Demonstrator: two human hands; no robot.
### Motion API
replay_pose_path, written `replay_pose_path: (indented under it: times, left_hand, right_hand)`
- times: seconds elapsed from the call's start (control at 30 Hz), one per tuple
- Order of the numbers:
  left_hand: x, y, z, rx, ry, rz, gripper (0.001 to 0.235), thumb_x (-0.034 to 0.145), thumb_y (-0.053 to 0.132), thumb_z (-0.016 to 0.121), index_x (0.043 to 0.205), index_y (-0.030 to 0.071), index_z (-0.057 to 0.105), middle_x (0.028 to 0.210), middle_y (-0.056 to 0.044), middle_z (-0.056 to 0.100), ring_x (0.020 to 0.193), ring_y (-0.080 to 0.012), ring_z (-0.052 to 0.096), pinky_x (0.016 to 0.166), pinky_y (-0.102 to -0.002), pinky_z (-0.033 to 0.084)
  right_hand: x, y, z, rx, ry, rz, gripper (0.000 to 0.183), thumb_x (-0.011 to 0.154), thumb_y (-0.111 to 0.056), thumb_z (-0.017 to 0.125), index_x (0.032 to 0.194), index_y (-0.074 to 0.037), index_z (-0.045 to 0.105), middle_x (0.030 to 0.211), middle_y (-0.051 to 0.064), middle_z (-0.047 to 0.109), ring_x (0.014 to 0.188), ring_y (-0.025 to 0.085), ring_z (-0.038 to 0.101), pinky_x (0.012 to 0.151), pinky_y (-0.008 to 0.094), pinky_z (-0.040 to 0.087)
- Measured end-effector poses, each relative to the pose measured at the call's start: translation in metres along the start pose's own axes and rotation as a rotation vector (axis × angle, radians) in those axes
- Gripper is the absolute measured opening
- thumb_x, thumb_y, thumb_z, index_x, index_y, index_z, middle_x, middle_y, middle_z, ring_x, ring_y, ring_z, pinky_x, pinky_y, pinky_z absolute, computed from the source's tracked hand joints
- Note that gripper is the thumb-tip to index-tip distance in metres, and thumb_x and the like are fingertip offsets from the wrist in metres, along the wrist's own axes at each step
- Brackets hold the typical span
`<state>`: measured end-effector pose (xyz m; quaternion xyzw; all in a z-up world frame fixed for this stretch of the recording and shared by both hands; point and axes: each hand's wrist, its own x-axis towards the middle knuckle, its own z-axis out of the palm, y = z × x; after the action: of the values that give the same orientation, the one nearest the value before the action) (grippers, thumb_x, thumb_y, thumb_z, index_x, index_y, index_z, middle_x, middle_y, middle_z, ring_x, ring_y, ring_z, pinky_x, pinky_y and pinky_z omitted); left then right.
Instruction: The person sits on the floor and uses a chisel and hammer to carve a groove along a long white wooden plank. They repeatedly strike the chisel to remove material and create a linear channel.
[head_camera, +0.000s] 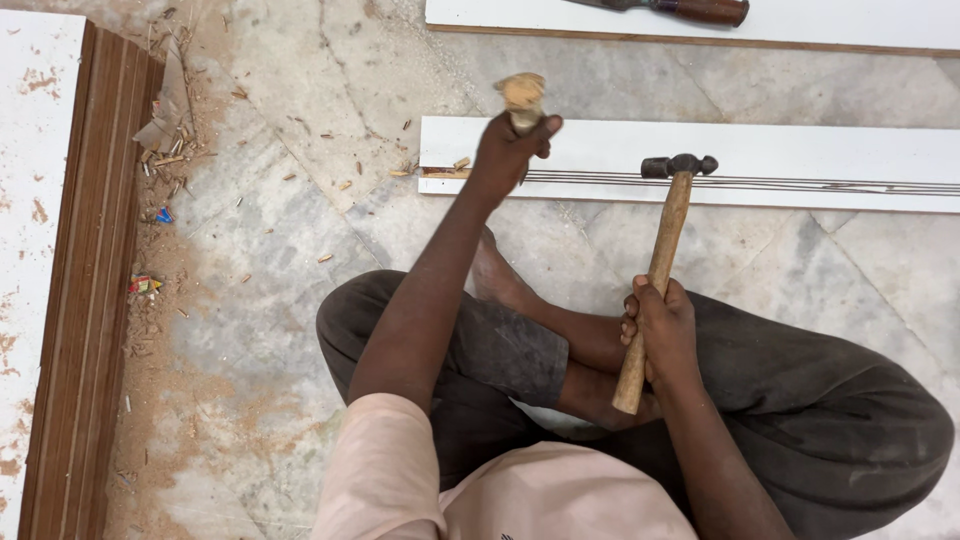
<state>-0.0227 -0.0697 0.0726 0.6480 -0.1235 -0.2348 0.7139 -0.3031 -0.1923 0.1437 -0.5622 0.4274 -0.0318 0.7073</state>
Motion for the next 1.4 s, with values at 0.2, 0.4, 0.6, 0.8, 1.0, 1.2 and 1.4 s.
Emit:
replay_pose_path:
  times: [0.2, 0.4, 0.6, 0.8, 1.0, 1.2, 1.4]
  left_hand:
    - [0.005, -0.008, 0.006, 0.167, -0.067, 0.022, 0.046, 0.088, 0.051, 0.076, 0.099, 0.007, 0.067, 0.075, 0.002, 0.065, 0.07, -0.0076, 0.06, 0.065, -0.026, 0.053]
    - [0.013, -0.013, 0.005, 0.137, -0.132, 0.041, 0.049, 0.091, 0.052, 0.077, 0.096, 0.004, 0.066, 0.075, 0.001, 0.062, 0.071, -0.0098, 0.055, 0.066, -0.028, 0.049]
    - [0.017, -0.016, 0.011, 0.192, -0.196, 0.044, 0.048, 0.089, 0.054, 0.075, 0.099, 0.008, 0.068, 0.078, 0.001, 0.067, 0.075, -0.0097, 0.06, 0.071, -0.029, 0.052]
    - [0.016, -0.017, 0.009, 0.211, -0.215, 0.081, 0.053, 0.089, 0.057, 0.073, 0.108, 0.007, 0.069, 0.092, -0.004, 0.076, 0.091, -0.0139, 0.07, 0.084, -0.033, 0.057]
    - [0.019, -0.021, 0.008, 0.199, -0.206, 0.059, 0.054, 0.089, 0.055, 0.074, 0.109, 0.006, 0.069, 0.093, -0.006, 0.076, 0.094, -0.0153, 0.071, 0.086, -0.034, 0.058]
    - [0.02, -0.017, 0.008, 0.169, -0.237, 0.057, 0.058, 0.088, 0.056, 0.074, 0.117, 0.006, 0.068, 0.102, -0.006, 0.077, 0.101, -0.0169, 0.07, 0.093, -0.037, 0.057]
    - [0.02, -0.015, 0.009, 0.216, -0.207, 0.05, 0.061, 0.088, 0.06, 0.071, 0.119, 0.007, 0.067, 0.105, -0.007, 0.076, 0.105, -0.018, 0.07, 0.094, -0.038, 0.056]
  right_hand:
    - [-0.001, 0.008, 0.005, -0.07, -0.003, -0.012, 0.021, 0.1, -0.027, 0.062, 0.101, -0.007, 0.054, 0.073, 0.003, 0.056, 0.051, 0.01, 0.049, 0.046, 0.026, 0.045]
    - [-0.002, 0.009, 0.008, -0.113, -0.006, -0.015, 0.02, 0.101, -0.026, 0.061, 0.101, -0.007, 0.055, 0.073, 0.003, 0.055, 0.051, 0.01, 0.05, 0.046, 0.026, 0.044]
    - [0.002, 0.013, 0.006, -0.115, 0.005, -0.018, 0.019, 0.101, -0.025, 0.06, 0.101, -0.006, 0.055, 0.073, 0.004, 0.056, 0.051, 0.01, 0.05, 0.045, 0.027, 0.044]
    - [0.0, 0.013, 0.007, -0.112, -0.001, -0.016, 0.018, 0.102, -0.024, 0.06, 0.101, -0.006, 0.055, 0.073, 0.004, 0.056, 0.05, 0.01, 0.05, 0.045, 0.026, 0.044]
    - [0.001, 0.015, 0.007, -0.108, -0.011, -0.03, 0.018, 0.101, -0.023, 0.06, 0.101, -0.006, 0.055, 0.074, 0.004, 0.056, 0.05, 0.01, 0.05, 0.044, 0.027, 0.044]
    - [0.002, 0.015, 0.006, -0.137, -0.009, -0.031, 0.019, 0.102, -0.025, 0.06, 0.1, -0.007, 0.054, 0.073, 0.004, 0.057, 0.05, 0.01, 0.051, 0.044, 0.027, 0.045]
    - [0.003, 0.017, 0.006, -0.147, -0.006, -0.034, 0.021, 0.103, -0.026, 0.06, 0.1, -0.007, 0.054, 0.073, 0.005, 0.057, 0.05, 0.011, 0.051, 0.045, 0.027, 0.045]
